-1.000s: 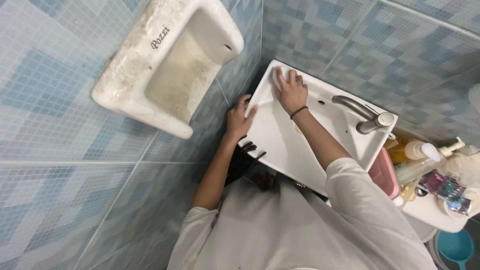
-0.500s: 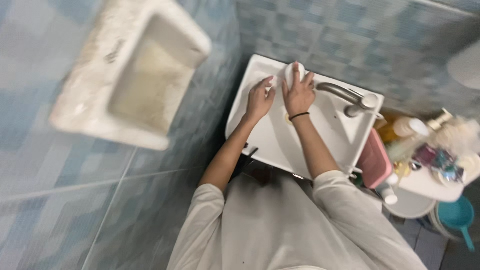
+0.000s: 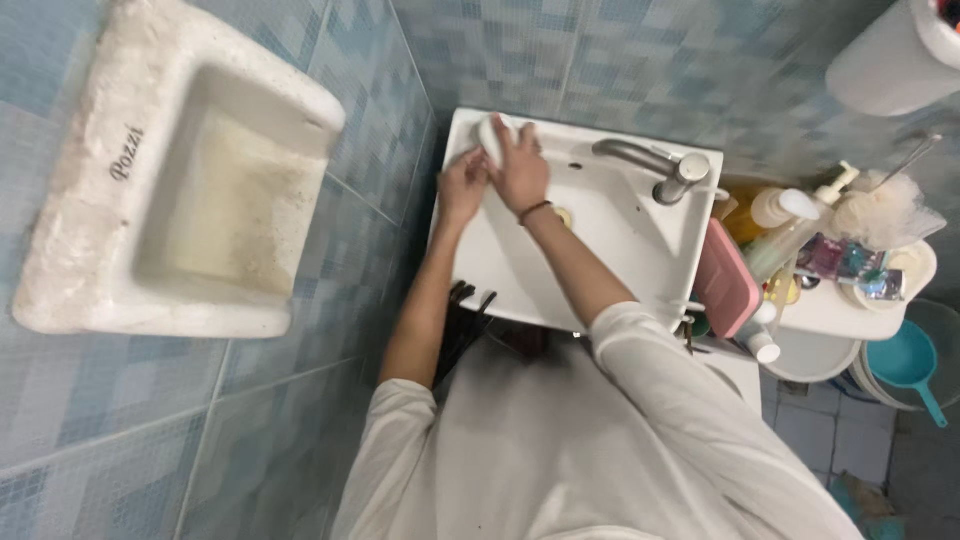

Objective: The person scrubs a white bathroom sink with a sponge and water, repeatedly rinsing the sponge and wiping the basin and faucet area. They also handle a small white bottle and a blue box, placing them back on the shelf.

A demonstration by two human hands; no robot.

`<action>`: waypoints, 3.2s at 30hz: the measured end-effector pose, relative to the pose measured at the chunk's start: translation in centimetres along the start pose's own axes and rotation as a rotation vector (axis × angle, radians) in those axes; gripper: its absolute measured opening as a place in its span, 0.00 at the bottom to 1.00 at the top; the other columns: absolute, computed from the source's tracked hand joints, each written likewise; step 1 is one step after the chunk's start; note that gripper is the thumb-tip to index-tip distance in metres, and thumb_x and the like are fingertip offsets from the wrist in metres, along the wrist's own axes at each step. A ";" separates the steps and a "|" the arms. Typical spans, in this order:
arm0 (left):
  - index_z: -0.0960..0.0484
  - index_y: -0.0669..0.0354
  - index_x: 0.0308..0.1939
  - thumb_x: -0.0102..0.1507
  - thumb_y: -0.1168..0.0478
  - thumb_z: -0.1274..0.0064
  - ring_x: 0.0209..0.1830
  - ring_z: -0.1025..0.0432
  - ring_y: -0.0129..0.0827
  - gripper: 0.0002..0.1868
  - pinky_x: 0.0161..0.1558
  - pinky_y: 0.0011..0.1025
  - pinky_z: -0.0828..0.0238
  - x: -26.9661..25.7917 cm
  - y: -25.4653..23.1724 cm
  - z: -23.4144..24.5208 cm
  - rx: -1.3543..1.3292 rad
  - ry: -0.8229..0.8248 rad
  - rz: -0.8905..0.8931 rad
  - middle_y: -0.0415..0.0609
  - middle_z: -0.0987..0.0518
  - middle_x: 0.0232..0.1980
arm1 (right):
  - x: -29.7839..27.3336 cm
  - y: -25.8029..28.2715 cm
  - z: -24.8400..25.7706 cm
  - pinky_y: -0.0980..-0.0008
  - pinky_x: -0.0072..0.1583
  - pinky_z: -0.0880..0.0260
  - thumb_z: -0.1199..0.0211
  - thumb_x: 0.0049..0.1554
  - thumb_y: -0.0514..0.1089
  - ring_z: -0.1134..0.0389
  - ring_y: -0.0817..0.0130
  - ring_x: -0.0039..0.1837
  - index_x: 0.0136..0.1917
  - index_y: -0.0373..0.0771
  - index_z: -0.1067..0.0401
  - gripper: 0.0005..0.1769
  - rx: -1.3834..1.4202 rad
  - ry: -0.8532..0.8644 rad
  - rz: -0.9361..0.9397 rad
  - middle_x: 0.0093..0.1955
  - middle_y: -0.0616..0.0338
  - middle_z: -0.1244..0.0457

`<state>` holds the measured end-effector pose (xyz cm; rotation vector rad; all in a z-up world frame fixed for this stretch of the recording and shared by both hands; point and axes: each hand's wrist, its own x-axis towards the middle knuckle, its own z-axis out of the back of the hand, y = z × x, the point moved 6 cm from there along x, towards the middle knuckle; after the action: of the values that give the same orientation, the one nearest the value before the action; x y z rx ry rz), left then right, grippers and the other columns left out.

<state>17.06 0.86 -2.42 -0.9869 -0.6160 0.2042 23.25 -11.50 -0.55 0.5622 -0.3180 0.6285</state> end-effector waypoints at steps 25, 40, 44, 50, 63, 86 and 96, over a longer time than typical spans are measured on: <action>0.17 0.63 0.51 0.62 0.66 0.42 0.26 0.26 0.33 0.13 0.32 0.32 0.28 -2.9 -3.6 5.2 0.125 0.092 0.101 0.50 0.16 0.40 | -14.5 -0.3 -2.2 0.47 0.53 0.29 0.42 0.60 0.66 0.29 0.41 0.52 0.62 0.31 0.46 0.37 0.263 0.867 -0.095 0.59 0.33 0.38; 0.17 0.62 0.47 0.63 0.65 0.44 0.42 0.22 0.43 0.09 0.46 0.40 0.26 -2.8 -4.2 3.7 0.280 0.075 -0.088 0.54 0.17 0.42 | -14.6 -2.1 -1.6 0.56 0.52 0.25 0.46 0.60 0.65 0.28 0.48 0.54 0.80 0.28 0.64 0.53 0.149 1.057 -0.270 0.66 0.32 0.40; 0.16 0.62 0.45 0.62 0.63 0.43 0.43 0.22 0.47 0.09 0.48 0.43 0.26 -2.9 -4.1 3.5 0.369 0.086 -0.026 0.53 0.17 0.38 | -17.6 -9.2 4.7 0.48 0.63 0.32 0.46 0.59 0.66 0.30 0.51 0.63 0.79 0.39 0.51 0.45 -0.191 1.265 -0.241 0.67 0.43 0.37; 0.17 0.60 0.48 0.64 0.61 0.44 0.39 0.21 0.42 0.11 0.46 0.39 0.27 -2.9 -4.7 0.9 0.351 0.186 0.082 0.50 0.16 0.39 | -16.7 -5.1 2.4 0.50 0.59 0.30 0.43 0.57 0.56 0.31 0.49 0.58 0.73 0.35 0.45 0.37 -0.066 0.932 -0.212 0.62 0.41 0.35; 0.17 0.61 0.50 0.65 0.59 0.45 0.35 0.22 0.45 0.13 0.43 0.39 0.26 -3.1 -10.9 -4.1 0.167 0.353 -0.025 0.53 0.15 0.40 | -19.0 -9.2 4.1 0.50 0.62 0.29 0.48 0.62 0.62 0.28 0.49 0.60 0.72 0.30 0.40 0.38 -0.099 0.970 -0.486 0.61 0.38 0.33; 0.18 0.58 0.54 0.65 0.54 0.46 0.43 0.19 0.46 0.17 0.48 0.40 0.25 -10.0 -7.1 -11.0 0.275 0.860 0.168 0.58 0.14 0.42 | -12.6 -12.2 7.1 0.55 0.31 0.43 0.36 0.51 0.45 0.34 0.54 0.41 0.73 0.47 0.50 0.41 -1.204 0.826 -0.058 0.58 0.40 0.42; 0.36 0.59 0.75 0.72 0.41 0.62 0.65 0.30 0.45 0.34 0.61 0.44 0.25 -20.0 -2.4 -24.8 -0.452 1.036 0.816 0.62 0.30 0.69 | -20.2 -15.4 8.2 0.43 0.50 0.31 0.41 0.51 0.64 0.40 0.33 0.66 0.77 0.29 0.52 0.52 -0.661 0.763 -0.304 0.70 0.31 0.47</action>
<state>14.70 -26.83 -18.12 -1.5601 0.7478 0.2360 16.54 -35.90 -8.93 -0.2783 0.2808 0.3696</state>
